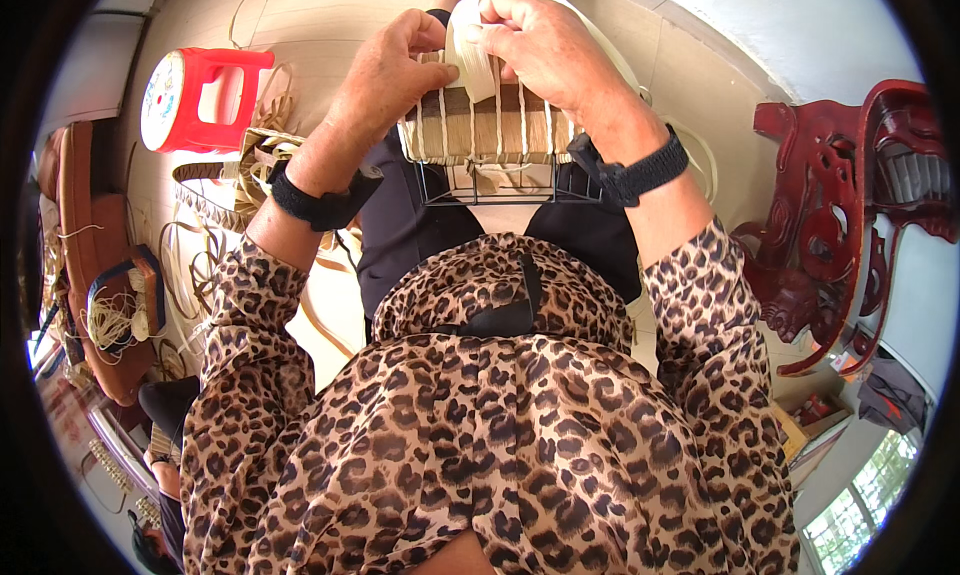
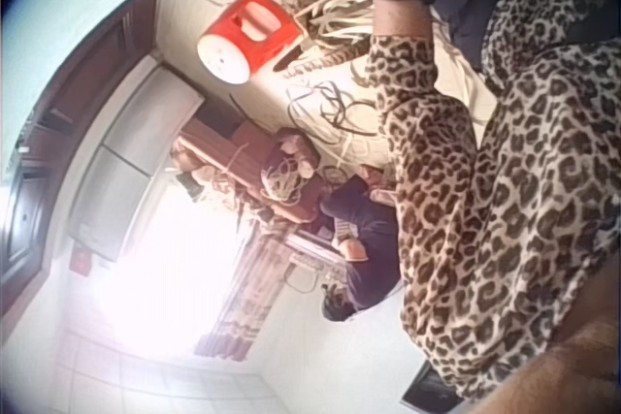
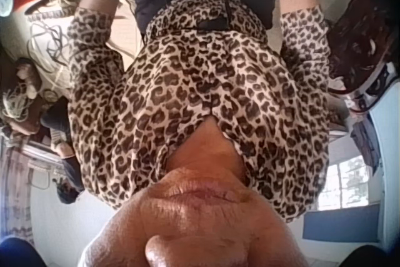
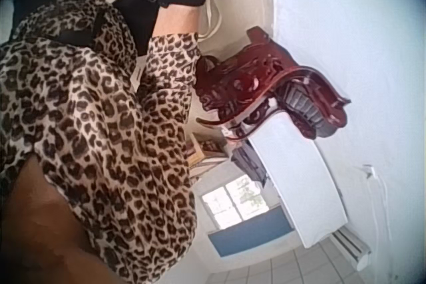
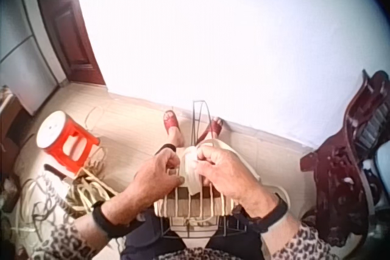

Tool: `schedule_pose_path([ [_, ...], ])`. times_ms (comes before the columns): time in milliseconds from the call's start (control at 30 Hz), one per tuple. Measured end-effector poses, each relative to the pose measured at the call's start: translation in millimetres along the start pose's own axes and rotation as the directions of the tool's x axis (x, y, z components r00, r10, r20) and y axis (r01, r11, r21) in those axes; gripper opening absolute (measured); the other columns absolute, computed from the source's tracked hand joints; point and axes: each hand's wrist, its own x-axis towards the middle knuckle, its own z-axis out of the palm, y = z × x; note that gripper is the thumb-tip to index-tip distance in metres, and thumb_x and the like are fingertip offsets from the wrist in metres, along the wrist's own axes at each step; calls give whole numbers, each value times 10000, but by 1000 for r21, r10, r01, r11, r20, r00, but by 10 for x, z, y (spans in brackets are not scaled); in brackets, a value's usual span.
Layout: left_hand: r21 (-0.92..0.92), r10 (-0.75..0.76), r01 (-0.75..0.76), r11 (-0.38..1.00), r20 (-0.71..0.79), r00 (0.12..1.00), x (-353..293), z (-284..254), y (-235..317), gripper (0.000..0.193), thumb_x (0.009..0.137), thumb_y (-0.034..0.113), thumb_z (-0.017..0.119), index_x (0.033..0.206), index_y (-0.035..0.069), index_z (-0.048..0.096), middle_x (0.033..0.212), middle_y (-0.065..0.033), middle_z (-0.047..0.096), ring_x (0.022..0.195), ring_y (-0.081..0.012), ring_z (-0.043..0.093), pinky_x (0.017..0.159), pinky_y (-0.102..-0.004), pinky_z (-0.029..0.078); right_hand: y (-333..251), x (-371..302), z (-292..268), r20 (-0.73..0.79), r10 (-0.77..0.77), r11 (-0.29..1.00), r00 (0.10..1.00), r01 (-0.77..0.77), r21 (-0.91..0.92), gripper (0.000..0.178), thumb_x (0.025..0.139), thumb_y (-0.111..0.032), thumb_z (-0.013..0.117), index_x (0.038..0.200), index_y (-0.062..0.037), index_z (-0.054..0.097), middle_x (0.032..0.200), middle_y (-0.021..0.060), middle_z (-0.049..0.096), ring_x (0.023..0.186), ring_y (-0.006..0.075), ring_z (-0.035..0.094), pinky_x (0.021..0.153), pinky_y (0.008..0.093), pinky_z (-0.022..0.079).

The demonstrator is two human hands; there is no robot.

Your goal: The person weaves light-colored strips into a wire frame held between their legs, securing the ends around the frame.

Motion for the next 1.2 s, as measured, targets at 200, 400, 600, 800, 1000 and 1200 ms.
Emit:
schedule_pose_path([
  [200, 61, -20, 18, 998, 36, 999, -26, -23, 75, 516, 634, 183, 700, 1083, 6, 516, 1001, -196, 599, 937, -299, 595, 814, -340, 469, -94, 109, -21, 146, 157, 982, 977, -138, -129, 105, 855, -182, 551, 814, -87, 571, 780, -35, 522, 624, 31, 475, 528, 173, 409],
  [400, 36, -38, 37, 999, 15, 999, -21, -1, 113, 677, 619, 223, 716, 1195, -24, 460, 1025, -240, 588, 969, -327, 586, 836, -354, 461, -125, 161, -35, 226, 218, 956, 950, -254, 149, 144, 875, -203, 558, 901, -62, 578, 833, -19, 571, 698, 31, 536, 534, 159, 437],
  [600, -47, 29, -29, 998, -12, 1000, 14, 55, 23, 739, 617, 249, 722, 1232, -34, 426, 1024, -243, 590, 960, -333, 589, 828, -355, 468, -21, 247, 5, 229, 225, 937, 947, -275, 216, 230, 888, -213, 546, 1027, -32, 580, 924, 5, 602, 758, 40, 561, 600, 169, 472],
  [800, -15, 81, -81, 997, -13, 997, -217, -107, -56, 732, 632, 214, 709, 1271, 25, 408, 1163, -248, 505, 1091, -340, 505, 915, -367, 411, -20, 172, -31, 161, 117, 979, 980, -140, 145, 219, 889, -206, 546, 1021, -36, 586, 945, 1, 603, 780, 44, 552, 653, 178, 464],
  [1000, 115, 275, -264, 958, -99, 956, -487, -99, -35, 709, 644, 61, 661, 1296, 39, 386, 1208, -195, 474, 1151, -322, 456, 965, -378, 373, -90, 44, -40, 52, 11, 999, 999, -14, 52, 207, 880, -203, 559, 982, -26, 595, 922, 2, 601, 734, 59, 553, 655, 191, 465],
  [1200, 349, 340, -262, 900, -182, 923, -570, -16, 127, 640, 646, 36, 643, 1245, 41, 418, 1162, -198, 486, 1061, -361, 489, 874, -404, 434, -144, -38, -64, 64, -24, 999, 998, 21, 41, 198, 871, -199, 572, 942, -17, 603, 898, 3, 598, 688, 73, 553, 656, 205, 465],
])
